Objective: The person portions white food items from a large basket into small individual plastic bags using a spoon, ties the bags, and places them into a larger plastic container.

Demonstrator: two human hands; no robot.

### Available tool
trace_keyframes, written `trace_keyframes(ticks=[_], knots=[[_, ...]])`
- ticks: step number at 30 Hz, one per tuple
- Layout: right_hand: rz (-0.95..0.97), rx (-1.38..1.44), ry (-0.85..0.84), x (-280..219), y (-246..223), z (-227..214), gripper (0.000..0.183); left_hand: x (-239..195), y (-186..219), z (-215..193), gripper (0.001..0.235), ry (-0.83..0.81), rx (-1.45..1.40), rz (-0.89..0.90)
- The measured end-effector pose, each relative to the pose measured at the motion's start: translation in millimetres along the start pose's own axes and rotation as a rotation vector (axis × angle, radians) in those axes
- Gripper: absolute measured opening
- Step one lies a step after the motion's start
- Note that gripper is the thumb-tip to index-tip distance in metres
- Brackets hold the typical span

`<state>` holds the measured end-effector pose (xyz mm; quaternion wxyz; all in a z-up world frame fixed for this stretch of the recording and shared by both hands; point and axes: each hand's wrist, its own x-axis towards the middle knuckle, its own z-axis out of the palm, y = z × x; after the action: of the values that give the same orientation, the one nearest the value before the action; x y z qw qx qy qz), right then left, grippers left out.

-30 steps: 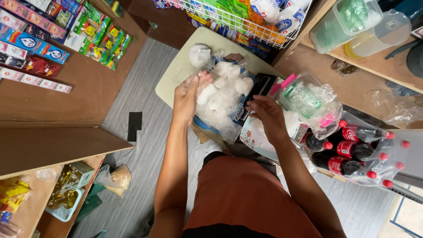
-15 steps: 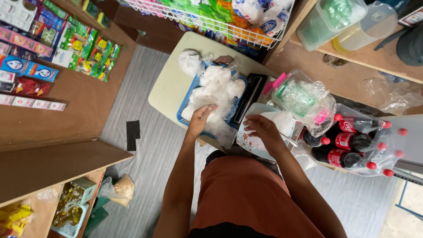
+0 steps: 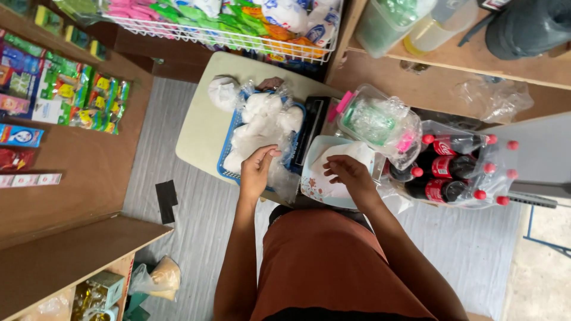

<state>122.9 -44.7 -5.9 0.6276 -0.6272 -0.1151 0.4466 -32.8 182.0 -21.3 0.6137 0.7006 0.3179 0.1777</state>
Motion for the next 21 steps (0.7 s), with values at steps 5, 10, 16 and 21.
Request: trace_keyframes(ticks=[5,10,16,21], knots=[[-0.140,0.005,0.214,-19,15,-44,0.022,-4,5,45,0.022,-0.019,0.056,0.043],[-0.202,-0.645,0.507,-30,22,-77,0.024,-7,-7,110,0.037,-0.092,0.164,0.107],[-0.243,-0.991,0.351,-7,74,-108,0.044,-21,-10,174,0.049,-0.001,0.281,-0.008],[-0.157,-0.914,0.113,24,120,-132,0.055,-25,-83,200,0.022,0.053,-0.037,-0.042]])
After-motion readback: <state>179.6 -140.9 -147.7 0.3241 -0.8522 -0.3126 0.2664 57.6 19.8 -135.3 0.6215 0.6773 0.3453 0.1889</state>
